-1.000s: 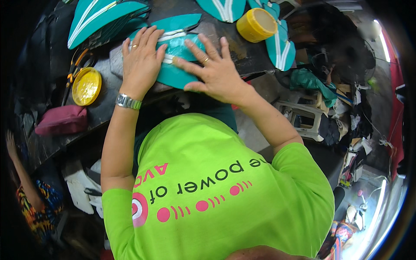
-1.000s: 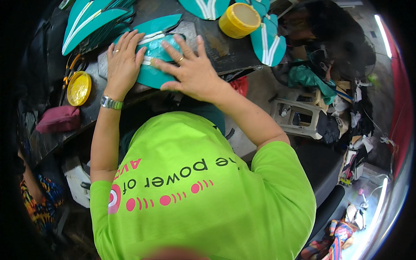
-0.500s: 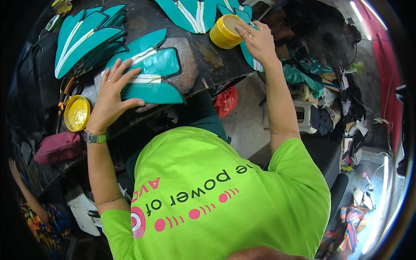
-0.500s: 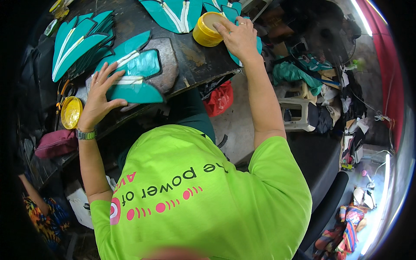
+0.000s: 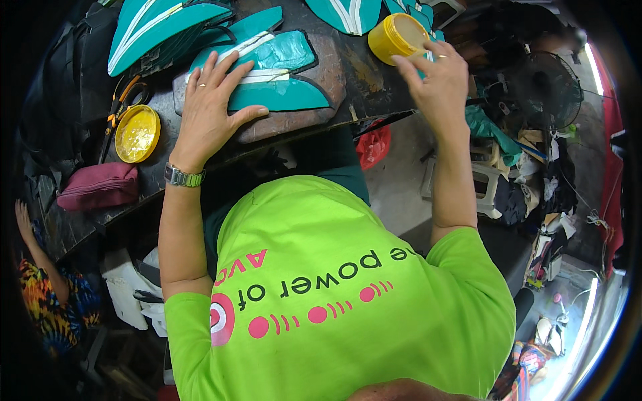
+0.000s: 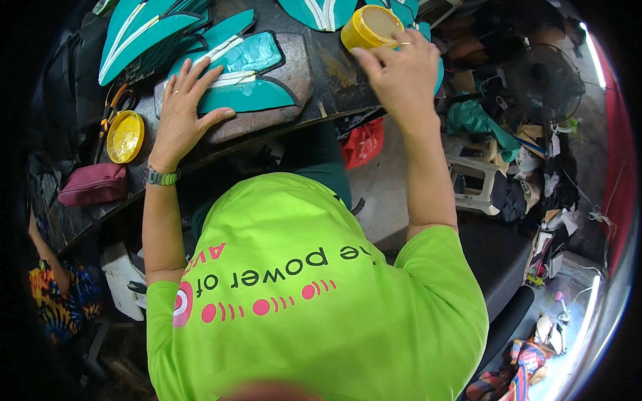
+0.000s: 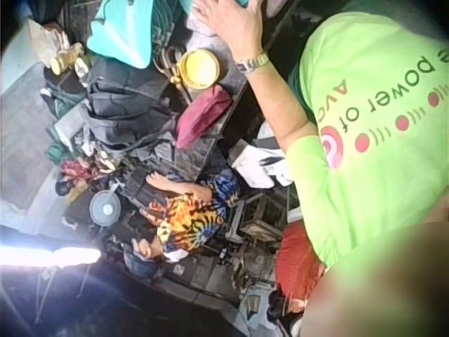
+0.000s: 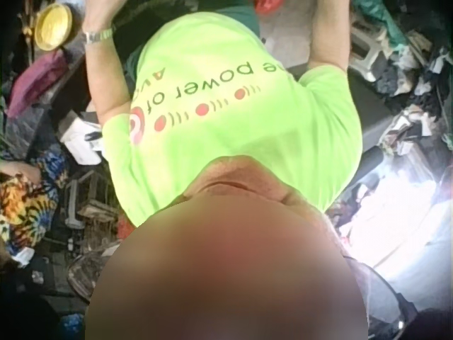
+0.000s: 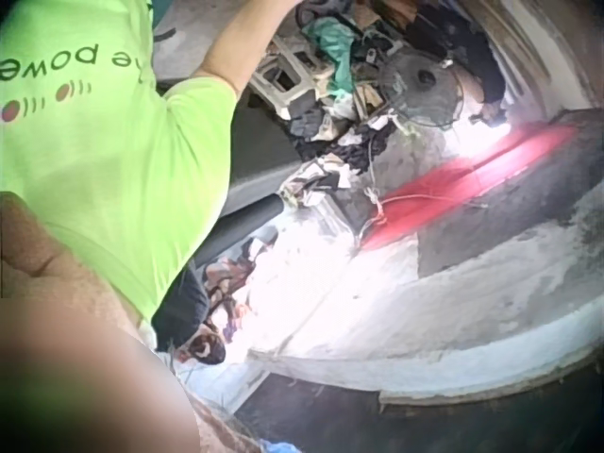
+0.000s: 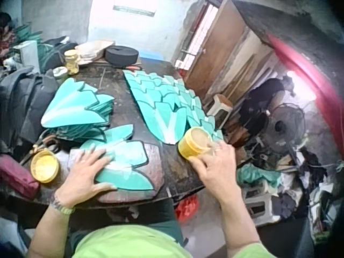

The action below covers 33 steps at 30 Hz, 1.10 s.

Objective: The person repeatedly picks teal fabric caps with white stripes from a pile on a table, presses them flat with both hands, and places them back on the pile. The person continues this cycle throughout the clip.

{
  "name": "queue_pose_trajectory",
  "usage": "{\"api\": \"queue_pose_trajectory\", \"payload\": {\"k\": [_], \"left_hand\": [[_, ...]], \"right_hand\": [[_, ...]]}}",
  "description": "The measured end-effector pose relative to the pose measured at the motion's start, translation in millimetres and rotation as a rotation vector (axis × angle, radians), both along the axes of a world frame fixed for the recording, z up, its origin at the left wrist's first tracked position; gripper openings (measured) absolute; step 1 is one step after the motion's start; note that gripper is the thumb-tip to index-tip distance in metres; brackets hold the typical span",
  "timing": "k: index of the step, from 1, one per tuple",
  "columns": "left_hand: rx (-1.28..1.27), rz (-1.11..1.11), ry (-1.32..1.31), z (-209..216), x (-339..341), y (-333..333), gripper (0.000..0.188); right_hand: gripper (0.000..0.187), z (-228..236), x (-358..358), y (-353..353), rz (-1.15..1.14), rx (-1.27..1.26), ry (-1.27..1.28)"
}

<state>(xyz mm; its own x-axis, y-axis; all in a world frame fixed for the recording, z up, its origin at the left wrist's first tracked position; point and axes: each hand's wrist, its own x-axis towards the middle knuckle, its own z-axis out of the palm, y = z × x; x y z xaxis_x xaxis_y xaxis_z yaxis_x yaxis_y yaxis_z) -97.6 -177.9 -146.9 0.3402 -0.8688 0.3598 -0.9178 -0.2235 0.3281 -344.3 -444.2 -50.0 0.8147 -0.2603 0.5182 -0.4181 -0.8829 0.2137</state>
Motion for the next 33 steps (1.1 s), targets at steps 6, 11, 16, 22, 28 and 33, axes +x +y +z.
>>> {"api": "queue_pose_trajectory", "payload": {"k": [6,11,16,22,28,33], "left_hand": [[-0.007,0.0,-0.027,-1.1,0.0,-0.3,0.076],[-0.003,-0.017,-0.019,-0.3,1.3,-0.2,0.076],[0.042,0.001,0.005,0.5,2.6,-0.3,0.075],[-0.003,-0.003,-0.004,-3.5,5.0,-1.7,0.062],[-0.016,0.048,-0.016,0.3,7.4,-3.8,0.05],[-0.008,0.218,-0.07,4.1,1.6,-2.1,0.055]], "right_hand": [[0.041,-44.8,37.3,65.2,0.495,0.543,0.158],[0.062,-83.4,69.2,67.5,0.39,0.335,0.292],[0.065,-82.6,64.0,66.2,0.441,0.363,0.377],[0.055,-75.0,36.0,49.9,0.56,0.696,0.325],[0.053,-92.3,38.1,59.9,0.331,0.397,0.256],[0.056,-89.7,29.8,58.2,0.399,0.471,0.323]]}}
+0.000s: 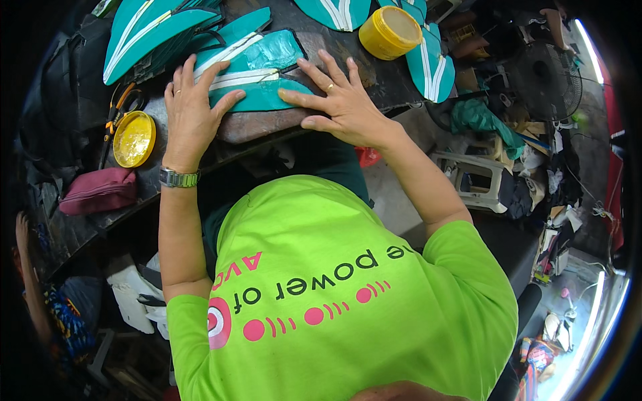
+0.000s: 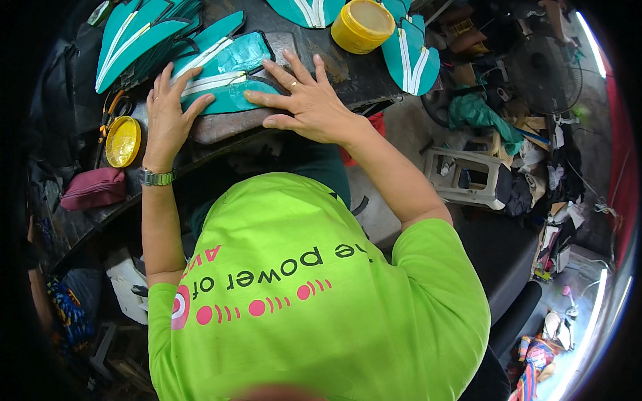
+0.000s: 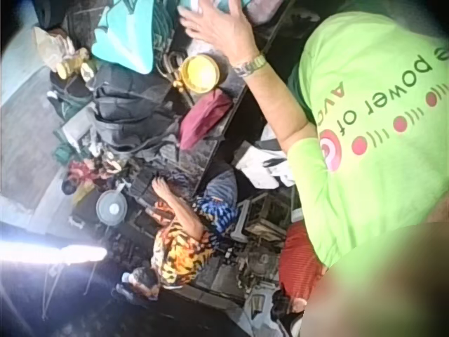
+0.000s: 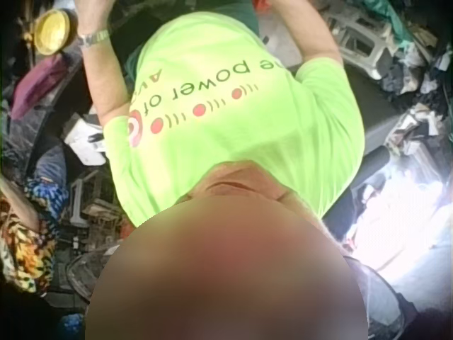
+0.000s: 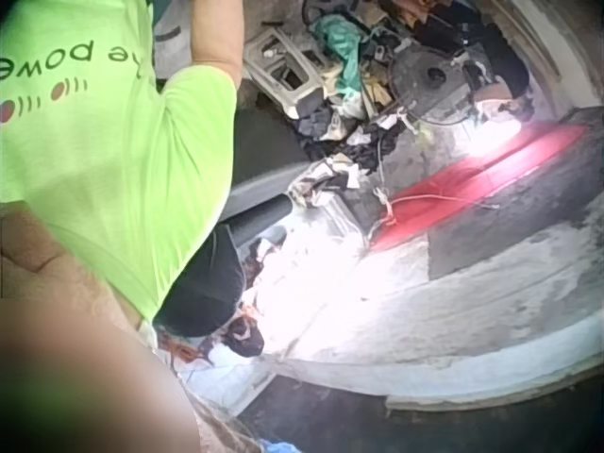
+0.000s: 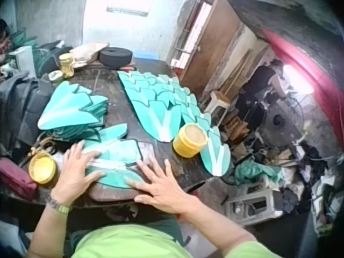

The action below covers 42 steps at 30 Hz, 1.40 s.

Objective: The person repeatedly picks teal fabric caps with white stripes from a pile on a table, presses them flat with both hands, and places them back on the pile. The person continues this cycle throughout the clip.

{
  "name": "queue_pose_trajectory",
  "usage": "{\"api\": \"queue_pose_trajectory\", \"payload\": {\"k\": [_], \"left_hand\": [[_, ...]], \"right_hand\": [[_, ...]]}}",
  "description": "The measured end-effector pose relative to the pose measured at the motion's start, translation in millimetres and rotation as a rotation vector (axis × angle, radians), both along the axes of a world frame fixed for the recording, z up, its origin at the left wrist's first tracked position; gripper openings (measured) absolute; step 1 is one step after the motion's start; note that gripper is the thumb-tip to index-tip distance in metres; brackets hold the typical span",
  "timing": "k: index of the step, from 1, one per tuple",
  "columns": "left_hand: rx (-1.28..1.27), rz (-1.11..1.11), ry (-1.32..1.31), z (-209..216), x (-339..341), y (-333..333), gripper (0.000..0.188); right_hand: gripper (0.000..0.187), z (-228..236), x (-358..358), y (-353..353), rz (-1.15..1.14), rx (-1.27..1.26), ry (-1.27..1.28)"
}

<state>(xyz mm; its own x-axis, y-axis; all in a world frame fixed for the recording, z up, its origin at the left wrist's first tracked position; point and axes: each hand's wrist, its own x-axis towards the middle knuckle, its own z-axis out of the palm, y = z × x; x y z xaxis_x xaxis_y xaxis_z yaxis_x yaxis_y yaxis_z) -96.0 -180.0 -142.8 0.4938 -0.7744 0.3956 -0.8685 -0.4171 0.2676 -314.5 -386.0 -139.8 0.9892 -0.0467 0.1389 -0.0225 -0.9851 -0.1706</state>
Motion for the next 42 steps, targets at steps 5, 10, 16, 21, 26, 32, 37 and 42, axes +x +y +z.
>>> {"api": "queue_pose_trajectory", "payload": {"k": [5,10,16,21,26,32,37,42], "left_hand": [[-0.009,0.035,0.051,3.8,3.5,-1.4,0.059],[0.02,0.07,0.068,9.3,9.1,-3.3,0.064],[-0.124,0.061,0.254,15.7,8.9,3.1,0.068],[-0.327,0.111,0.425,19.3,17.7,17.5,0.085],[-0.29,0.024,0.771,16.5,30.9,32.2,0.081],[-0.303,-0.094,1.29,43.8,8.0,35.3,0.041],[-0.612,-0.164,1.008,104.6,27.2,-1.1,0.046],[-0.893,-0.185,1.232,143.1,151.6,-122.1,0.04]], "right_hand": [[0.061,1.9,-15.1,-2.2,-0.045,0.066,-0.117],[0.084,-4.1,-23.9,37.9,-0.172,-0.146,-0.104],[0.104,1.2,-16.9,66.1,-0.27,-0.188,-0.033],[0.104,8.6,3.6,73.2,-0.147,-0.096,-0.007],[0.074,23.7,9.6,64.4,0.036,0.1,-0.063],[0.034,31.2,-7.0,15.8,-0.117,0.639,-0.622],[0.055,13.1,-10.1,-6.3,-0.298,1.068,-0.884],[0.066,-11.1,3.8,-10.1,-0.3,1.214,-0.812]]}}
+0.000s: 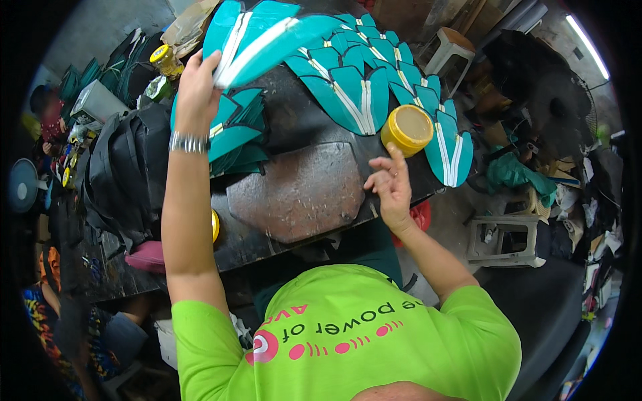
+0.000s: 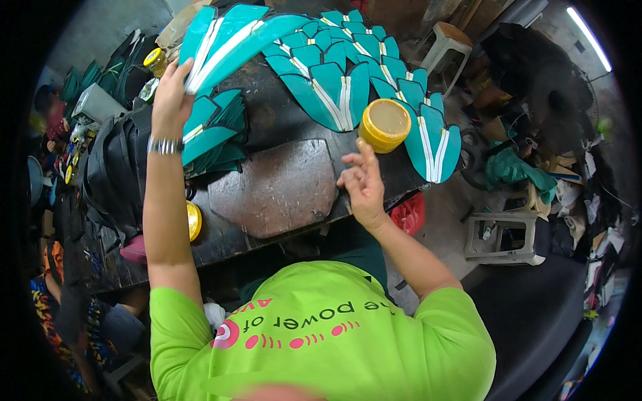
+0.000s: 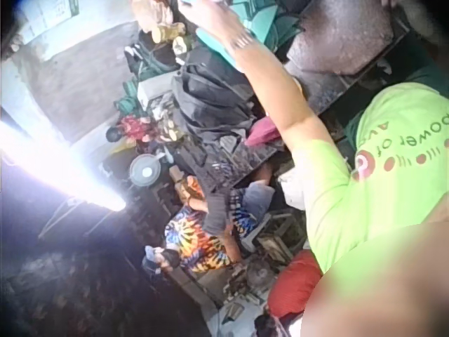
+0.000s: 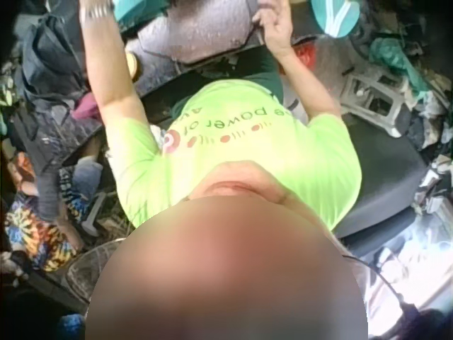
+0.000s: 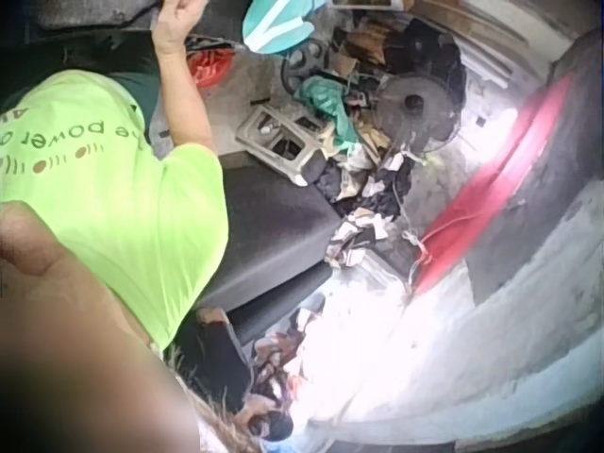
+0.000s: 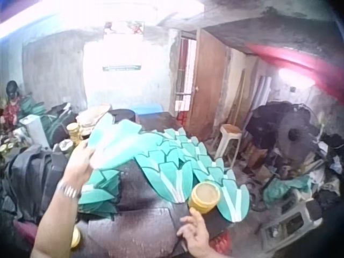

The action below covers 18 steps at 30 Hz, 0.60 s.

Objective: The person repeatedly picks teal fabric caps with white stripes from a pile on a table, presses them flat with both hands, and places them back on the pile. The person continues this cycle throughout the clip.

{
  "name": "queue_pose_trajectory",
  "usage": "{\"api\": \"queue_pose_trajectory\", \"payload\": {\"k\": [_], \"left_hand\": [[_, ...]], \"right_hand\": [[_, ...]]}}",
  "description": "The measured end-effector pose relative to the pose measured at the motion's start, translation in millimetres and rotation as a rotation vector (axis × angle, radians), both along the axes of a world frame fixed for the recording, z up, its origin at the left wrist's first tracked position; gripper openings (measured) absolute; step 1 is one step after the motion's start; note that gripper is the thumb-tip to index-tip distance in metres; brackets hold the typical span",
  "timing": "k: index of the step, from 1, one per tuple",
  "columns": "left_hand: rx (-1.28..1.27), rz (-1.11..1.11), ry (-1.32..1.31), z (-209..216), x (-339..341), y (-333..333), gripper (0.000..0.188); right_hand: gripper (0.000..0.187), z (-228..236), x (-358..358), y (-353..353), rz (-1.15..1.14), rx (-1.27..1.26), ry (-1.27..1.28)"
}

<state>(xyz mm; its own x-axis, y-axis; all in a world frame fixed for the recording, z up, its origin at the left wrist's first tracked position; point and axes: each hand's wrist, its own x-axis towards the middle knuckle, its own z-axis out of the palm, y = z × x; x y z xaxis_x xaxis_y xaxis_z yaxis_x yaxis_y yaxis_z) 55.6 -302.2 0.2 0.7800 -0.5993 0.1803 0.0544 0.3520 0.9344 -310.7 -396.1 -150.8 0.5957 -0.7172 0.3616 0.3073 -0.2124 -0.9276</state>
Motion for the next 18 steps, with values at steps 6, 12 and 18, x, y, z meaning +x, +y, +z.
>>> {"api": "queue_pose_trajectory", "payload": {"k": [6,12,18], "left_hand": [[0.118,0.244,0.107,-41.4,118.4,-106.6,0.031],[0.791,0.58,-0.147,-73.8,170.0,-114.5,0.096],[0.747,-0.124,-0.597,-11.1,114.7,-3.6,0.068]], "right_hand": [[0.074,-10.5,2.4,-1.4,0.019,0.182,0.013],[0.073,-11.6,3.5,-2.2,0.037,0.094,0.036],[0.072,-16.4,1.1,-2.7,0.058,0.042,0.073]]}}
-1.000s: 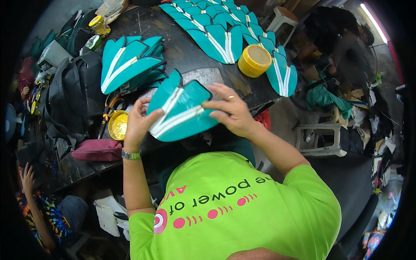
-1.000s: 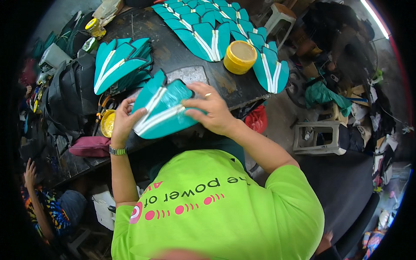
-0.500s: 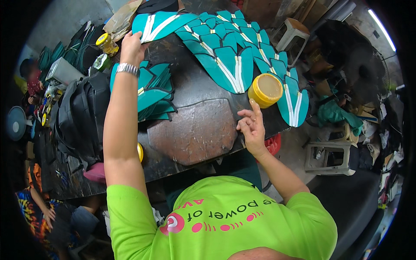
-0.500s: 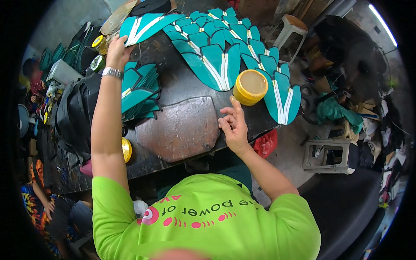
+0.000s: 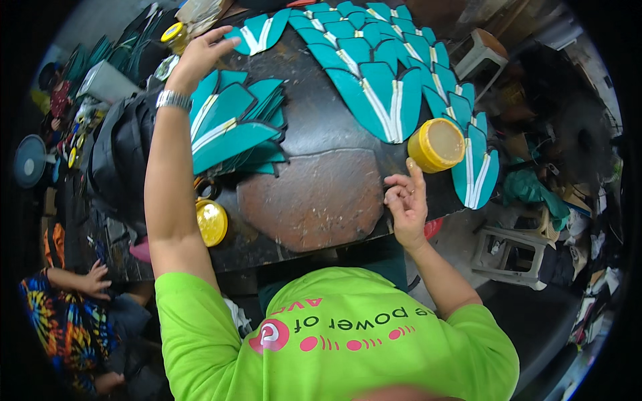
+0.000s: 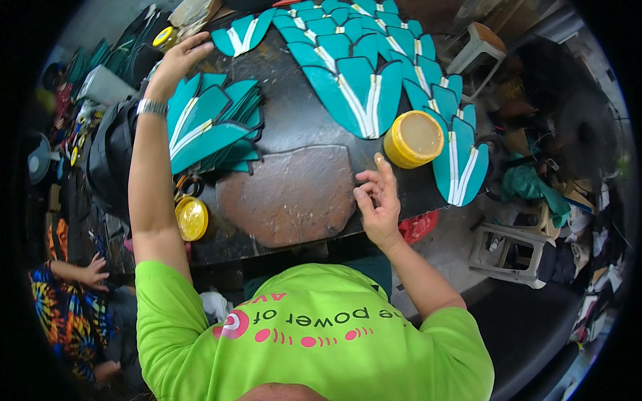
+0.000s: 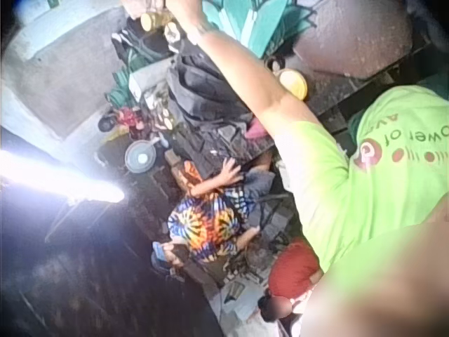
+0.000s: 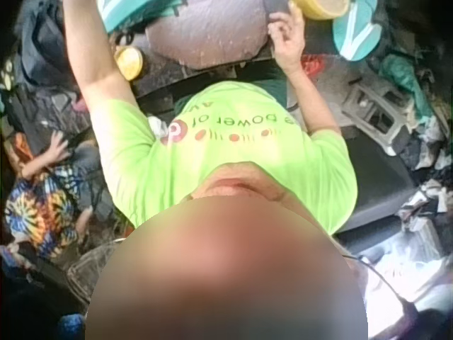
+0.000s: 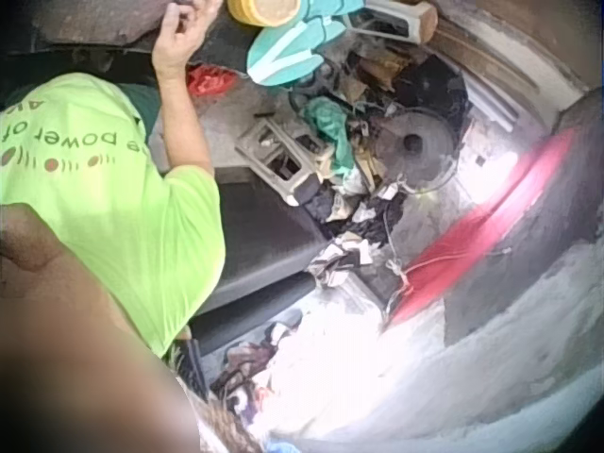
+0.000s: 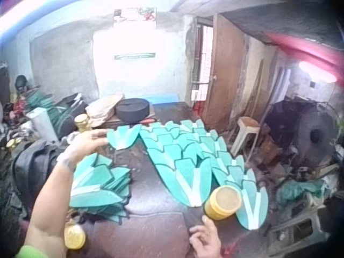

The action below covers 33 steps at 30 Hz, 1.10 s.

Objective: The person repeatedly picks teal fabric caps with white stripes from a pile on a table, presses them flat with both hands, and places them back on the pile. The person continues this cycle throughout the clip.

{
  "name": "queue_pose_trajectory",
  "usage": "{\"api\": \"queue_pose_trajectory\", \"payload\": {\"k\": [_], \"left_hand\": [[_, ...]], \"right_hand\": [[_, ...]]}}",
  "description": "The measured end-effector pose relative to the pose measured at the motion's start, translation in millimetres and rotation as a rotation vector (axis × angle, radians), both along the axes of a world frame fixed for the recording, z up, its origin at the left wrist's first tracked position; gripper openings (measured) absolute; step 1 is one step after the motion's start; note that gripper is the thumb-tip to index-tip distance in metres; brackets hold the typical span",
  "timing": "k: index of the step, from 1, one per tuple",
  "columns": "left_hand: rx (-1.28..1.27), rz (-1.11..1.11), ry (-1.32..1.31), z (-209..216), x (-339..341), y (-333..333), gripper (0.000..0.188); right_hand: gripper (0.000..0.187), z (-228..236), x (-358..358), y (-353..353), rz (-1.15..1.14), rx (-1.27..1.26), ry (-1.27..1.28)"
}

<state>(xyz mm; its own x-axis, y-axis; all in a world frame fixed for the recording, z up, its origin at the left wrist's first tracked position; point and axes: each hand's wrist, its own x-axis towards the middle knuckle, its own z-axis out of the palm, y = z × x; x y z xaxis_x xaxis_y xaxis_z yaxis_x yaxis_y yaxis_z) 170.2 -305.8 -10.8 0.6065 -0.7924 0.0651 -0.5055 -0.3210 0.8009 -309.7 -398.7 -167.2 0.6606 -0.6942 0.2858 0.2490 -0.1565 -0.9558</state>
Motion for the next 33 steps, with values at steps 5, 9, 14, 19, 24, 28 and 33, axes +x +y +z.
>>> {"api": "queue_pose_trajectory", "payload": {"k": [5,9,14,19,24,28,33], "left_hand": [[0.271,-0.104,-0.658,2.5,-115.8,129.6,0.081],[0.188,-0.11,-0.533,-31.6,-142.5,162.3,0.071],[0.074,0.031,-0.26,-51.3,-123.5,168.9,0.044],[-0.189,0.248,-0.785,-40.1,-141.7,172.8,0.026],[-0.457,0.036,-0.797,-52.4,-223.3,187.4,0.03],[-0.188,-0.337,-0.516,-81.1,-268.1,174.7,0.038],[0.106,-0.362,-0.236,-75.9,-267.4,181.7,0.037]], "right_hand": [[0.069,0.0,4.2,-1.2,-0.005,-0.073,-0.032],[0.062,14.9,3.4,-4.0,0.047,-0.018,0.056],[0.032,60.6,-15.0,-30.8,-0.089,-0.179,0.231],[0.038,96.4,-24.9,-101.3,-0.506,-0.968,0.634],[0.048,95.7,-20.8,-127.7,-0.506,-1.351,1.102],[0.051,114.1,-15.4,-132.8,-0.585,-1.409,0.85],[0.055,129.2,-11.9,-110.4,-0.345,-1.481,1.431]]}}
